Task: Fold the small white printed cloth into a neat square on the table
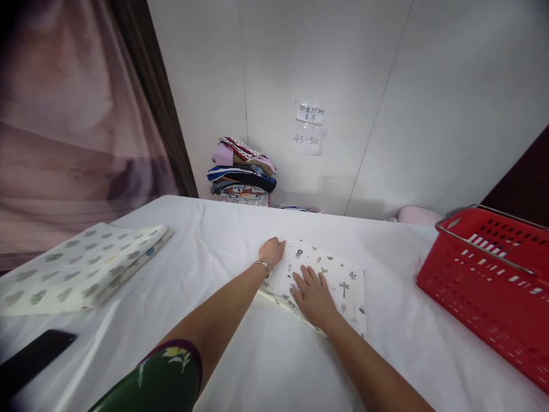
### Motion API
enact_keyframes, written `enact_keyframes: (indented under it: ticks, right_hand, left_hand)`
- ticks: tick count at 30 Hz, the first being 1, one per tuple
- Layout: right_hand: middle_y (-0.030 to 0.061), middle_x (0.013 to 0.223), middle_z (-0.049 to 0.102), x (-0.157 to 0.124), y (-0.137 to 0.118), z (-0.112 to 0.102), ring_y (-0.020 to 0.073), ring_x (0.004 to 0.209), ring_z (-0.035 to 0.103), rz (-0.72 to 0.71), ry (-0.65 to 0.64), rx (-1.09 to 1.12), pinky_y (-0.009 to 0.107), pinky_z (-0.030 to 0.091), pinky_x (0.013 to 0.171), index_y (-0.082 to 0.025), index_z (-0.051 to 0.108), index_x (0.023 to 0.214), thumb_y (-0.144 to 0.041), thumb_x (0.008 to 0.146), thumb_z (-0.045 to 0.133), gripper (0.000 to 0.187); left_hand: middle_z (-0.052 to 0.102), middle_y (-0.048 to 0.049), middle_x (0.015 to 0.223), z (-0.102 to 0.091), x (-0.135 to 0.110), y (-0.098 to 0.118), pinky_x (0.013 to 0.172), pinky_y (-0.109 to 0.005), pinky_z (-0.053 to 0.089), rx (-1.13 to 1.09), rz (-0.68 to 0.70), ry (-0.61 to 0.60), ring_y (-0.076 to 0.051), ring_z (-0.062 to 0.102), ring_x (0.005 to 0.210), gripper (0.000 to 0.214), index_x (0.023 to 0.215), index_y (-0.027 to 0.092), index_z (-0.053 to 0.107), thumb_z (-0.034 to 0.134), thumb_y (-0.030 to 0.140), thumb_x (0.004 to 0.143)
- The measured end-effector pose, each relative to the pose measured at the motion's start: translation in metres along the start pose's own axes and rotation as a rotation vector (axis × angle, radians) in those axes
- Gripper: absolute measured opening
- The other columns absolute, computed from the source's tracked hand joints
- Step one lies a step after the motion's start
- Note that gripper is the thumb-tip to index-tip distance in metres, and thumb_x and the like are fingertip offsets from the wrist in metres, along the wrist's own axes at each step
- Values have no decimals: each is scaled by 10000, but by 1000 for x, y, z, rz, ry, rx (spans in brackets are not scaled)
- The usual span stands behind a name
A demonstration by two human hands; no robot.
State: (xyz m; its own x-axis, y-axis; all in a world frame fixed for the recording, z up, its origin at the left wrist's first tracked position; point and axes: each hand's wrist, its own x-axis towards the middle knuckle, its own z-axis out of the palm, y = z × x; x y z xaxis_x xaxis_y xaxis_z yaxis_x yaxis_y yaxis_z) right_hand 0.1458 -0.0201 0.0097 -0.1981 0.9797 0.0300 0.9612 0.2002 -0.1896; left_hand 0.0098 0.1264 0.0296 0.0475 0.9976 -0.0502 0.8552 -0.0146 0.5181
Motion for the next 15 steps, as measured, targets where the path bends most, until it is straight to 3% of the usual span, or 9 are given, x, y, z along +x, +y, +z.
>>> enact_keyframes:
  ticks: [5,11,15]
  right_hand:
    - [44,1472,202,1,0,0,230,1353,123,5,-7,5,459,117,1069,-259,355,1353,-509,908,180,540]
    - [43,1467,222,1,1,3,234,1349,142,5,11,2,460,132,1065,-261,372,1344,-489,909,208,518]
    - [43,1467,222,1,1,3,232,1348,145,-2,21,8,458,138,1064,-269,366,1346,-484,910,210,510]
  left_hand:
    - [609,-171,1070,9,2,-10,785,-321,405,-9,-66,-8,-244,566,1014,395,1064,129,537,293,388,892]
    - [617,-145,1071,6,6,-7,782,-314,406,-3,-42,-11,-240,570,1000,471,1034,155,554,291,510,871]
    - [610,-148,1079,5,5,-5,792,-326,407,12,-50,-18,-245,564,1003,428,1035,144,557,291,445,887]
